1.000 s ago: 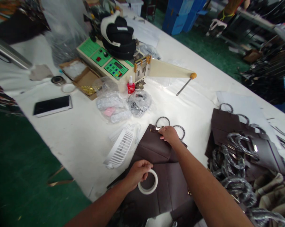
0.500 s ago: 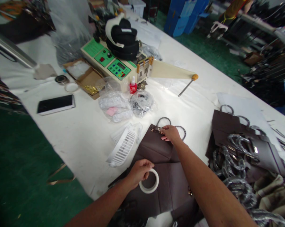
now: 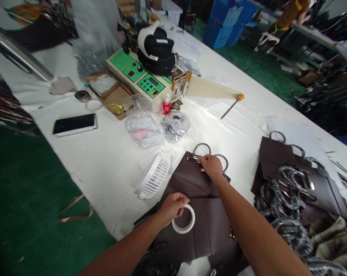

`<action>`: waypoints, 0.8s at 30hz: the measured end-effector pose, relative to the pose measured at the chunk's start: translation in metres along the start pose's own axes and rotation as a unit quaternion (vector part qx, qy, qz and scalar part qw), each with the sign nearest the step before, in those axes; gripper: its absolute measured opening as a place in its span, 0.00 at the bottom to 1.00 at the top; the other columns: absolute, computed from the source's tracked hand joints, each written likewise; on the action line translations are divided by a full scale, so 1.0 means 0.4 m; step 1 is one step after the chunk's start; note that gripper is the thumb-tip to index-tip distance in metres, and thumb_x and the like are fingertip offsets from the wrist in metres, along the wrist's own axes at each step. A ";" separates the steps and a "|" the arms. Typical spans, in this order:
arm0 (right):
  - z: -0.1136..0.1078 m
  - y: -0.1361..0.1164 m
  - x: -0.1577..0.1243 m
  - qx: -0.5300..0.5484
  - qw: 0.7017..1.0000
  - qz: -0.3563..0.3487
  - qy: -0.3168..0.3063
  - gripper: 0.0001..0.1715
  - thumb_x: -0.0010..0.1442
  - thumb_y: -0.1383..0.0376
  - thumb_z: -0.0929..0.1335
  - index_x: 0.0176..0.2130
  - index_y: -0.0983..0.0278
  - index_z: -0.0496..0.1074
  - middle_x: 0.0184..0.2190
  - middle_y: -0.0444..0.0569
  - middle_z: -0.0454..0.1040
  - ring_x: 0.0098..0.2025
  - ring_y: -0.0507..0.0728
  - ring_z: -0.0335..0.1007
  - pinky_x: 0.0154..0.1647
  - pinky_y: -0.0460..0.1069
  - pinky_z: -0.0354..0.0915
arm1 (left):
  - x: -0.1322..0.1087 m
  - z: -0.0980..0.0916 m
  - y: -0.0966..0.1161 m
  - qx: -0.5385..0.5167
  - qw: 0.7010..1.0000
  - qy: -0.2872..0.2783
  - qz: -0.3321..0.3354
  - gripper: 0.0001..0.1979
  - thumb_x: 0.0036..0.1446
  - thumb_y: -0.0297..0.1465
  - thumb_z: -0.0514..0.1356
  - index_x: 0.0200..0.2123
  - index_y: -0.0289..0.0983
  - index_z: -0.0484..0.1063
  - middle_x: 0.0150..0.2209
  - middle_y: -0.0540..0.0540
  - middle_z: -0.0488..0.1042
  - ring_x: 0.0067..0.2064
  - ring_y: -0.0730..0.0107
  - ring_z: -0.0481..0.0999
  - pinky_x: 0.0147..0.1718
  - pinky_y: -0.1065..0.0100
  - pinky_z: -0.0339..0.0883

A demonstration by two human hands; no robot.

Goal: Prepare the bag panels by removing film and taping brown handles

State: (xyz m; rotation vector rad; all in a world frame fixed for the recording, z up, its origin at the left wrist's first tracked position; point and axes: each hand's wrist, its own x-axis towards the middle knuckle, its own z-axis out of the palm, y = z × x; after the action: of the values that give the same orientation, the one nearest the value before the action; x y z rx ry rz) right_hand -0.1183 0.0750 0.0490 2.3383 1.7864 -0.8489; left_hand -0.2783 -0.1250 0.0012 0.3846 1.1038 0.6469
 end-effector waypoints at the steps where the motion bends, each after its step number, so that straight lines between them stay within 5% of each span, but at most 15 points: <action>1: -0.002 -0.006 -0.003 -0.017 1.000 0.001 0.002 0.20 0.64 0.50 0.67 0.34 0.62 0.78 0.21 0.47 0.78 0.28 0.57 0.79 0.29 0.46 0.67 | -0.001 0.000 0.000 0.000 1.000 0.001 -0.001 0.17 0.53 0.44 0.65 0.33 0.35 0.73 0.13 0.57 0.62 0.14 0.80 0.56 0.17 0.75 0.45; 5: 0.003 -0.034 -0.014 -0.085 0.996 0.011 0.012 0.22 0.63 0.48 0.67 0.32 0.61 0.79 0.23 0.50 0.78 0.35 0.62 0.79 0.36 0.51 0.68 | -0.002 -0.001 0.000 -0.002 1.000 0.005 -0.004 0.15 0.54 0.42 0.65 0.33 0.35 0.73 0.13 0.57 0.62 0.14 0.80 0.56 0.17 0.75 0.45; 11: 0.029 -0.066 -0.017 -0.171 0.985 -0.001 0.029 0.24 0.67 0.51 0.63 0.40 0.64 0.81 0.43 0.63 0.80 0.49 0.70 0.77 0.45 0.58 0.69 | 0.005 0.000 -0.008 -0.002 1.000 0.008 0.001 0.14 0.53 0.40 0.64 0.33 0.34 0.73 0.15 0.57 0.63 0.15 0.80 0.59 0.17 0.75 0.46; 15: -0.010 -0.077 -0.032 -0.197 0.980 -0.016 0.009 0.25 0.65 0.48 0.66 0.39 0.65 0.81 0.44 0.65 0.80 0.49 0.71 0.77 0.46 0.59 0.70 | 0.003 -0.001 -0.015 0.002 1.000 0.008 0.007 0.11 0.53 0.37 0.63 0.33 0.35 0.72 0.14 0.57 0.64 0.14 0.79 0.58 0.16 0.75 0.46; 19: -0.068 -0.126 -0.124 -0.166 0.985 -0.037 0.002 0.39 0.61 0.33 0.63 0.39 0.61 0.81 0.39 0.60 0.81 0.45 0.70 0.78 0.44 0.58 0.70 | 0.000 -0.003 -0.023 -0.001 1.000 0.011 0.012 0.08 0.54 0.35 0.63 0.32 0.35 0.72 0.12 0.57 0.62 0.14 0.79 0.57 0.16 0.75 0.46; 24: -0.059 -0.290 -0.308 -0.064 0.981 -0.181 -0.039 0.55 0.58 0.28 0.61 0.67 0.62 0.64 0.39 0.57 0.82 0.45 0.69 0.78 0.47 0.57 0.69 | 0.003 0.000 -0.029 0.001 1.000 0.017 0.016 0.09 0.54 0.35 0.65 0.31 0.35 0.73 0.14 0.57 0.63 0.14 0.79 0.60 0.17 0.75 0.48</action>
State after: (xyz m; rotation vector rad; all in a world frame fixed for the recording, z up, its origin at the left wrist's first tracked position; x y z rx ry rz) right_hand -0.2357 0.0139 0.1573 1.9053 2.1977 -0.8205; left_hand -0.2744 -0.1328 -0.0064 0.3951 1.1334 0.6828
